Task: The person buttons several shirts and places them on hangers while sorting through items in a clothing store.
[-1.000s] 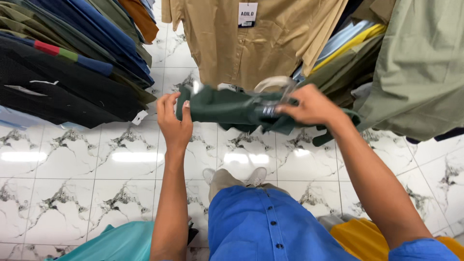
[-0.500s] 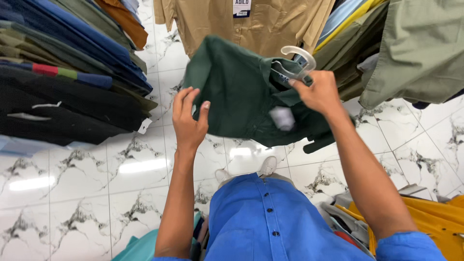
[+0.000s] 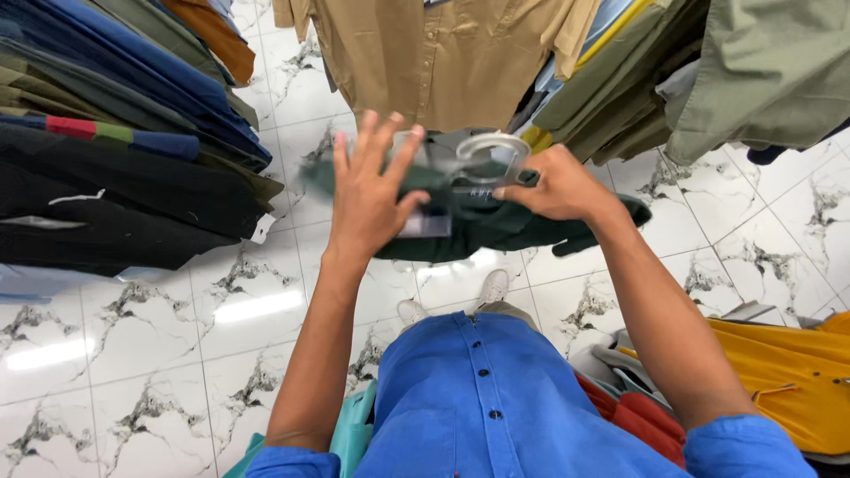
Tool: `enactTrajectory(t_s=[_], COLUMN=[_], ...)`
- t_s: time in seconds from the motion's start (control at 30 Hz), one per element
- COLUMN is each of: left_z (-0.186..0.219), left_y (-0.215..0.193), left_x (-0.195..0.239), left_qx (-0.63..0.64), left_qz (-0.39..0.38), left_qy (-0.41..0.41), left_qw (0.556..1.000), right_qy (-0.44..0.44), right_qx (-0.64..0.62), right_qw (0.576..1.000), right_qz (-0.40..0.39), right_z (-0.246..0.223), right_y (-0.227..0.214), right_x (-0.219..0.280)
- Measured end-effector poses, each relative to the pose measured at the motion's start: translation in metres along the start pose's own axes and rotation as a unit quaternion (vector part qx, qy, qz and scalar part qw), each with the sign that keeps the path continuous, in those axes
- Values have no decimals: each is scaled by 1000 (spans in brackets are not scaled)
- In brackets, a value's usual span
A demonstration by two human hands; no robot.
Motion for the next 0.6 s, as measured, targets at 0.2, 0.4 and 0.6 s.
enactTrajectory(t_s=[0.2, 0.4, 0.6], left_z=[-16, -51, -44], left_y=[49, 39, 6], left_x=[-8, -1, -15], left_qx=[-6, -126, -7], left_qz=[-290, -158, -303], left_qy=[-29, -85, -138], left_qw=[956, 976, 943], right_qy=[-4, -45, 29], right_qx=[-42, 69, 20], right_qw=[999, 987, 997], right_qz=[2, 136, 64], right_z=[16, 80, 55], right_y=[5, -27, -38], right_x=[1, 12, 21])
Point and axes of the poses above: each hand's wrist, its own x-axis away from the middle knuckle, its own y-axis out of the palm, z = x × y, the point moved 5 cm from there along -x, towards the middle knuckle, and after that the axes turned 5 degrees about -z, right-handed, at the moved point
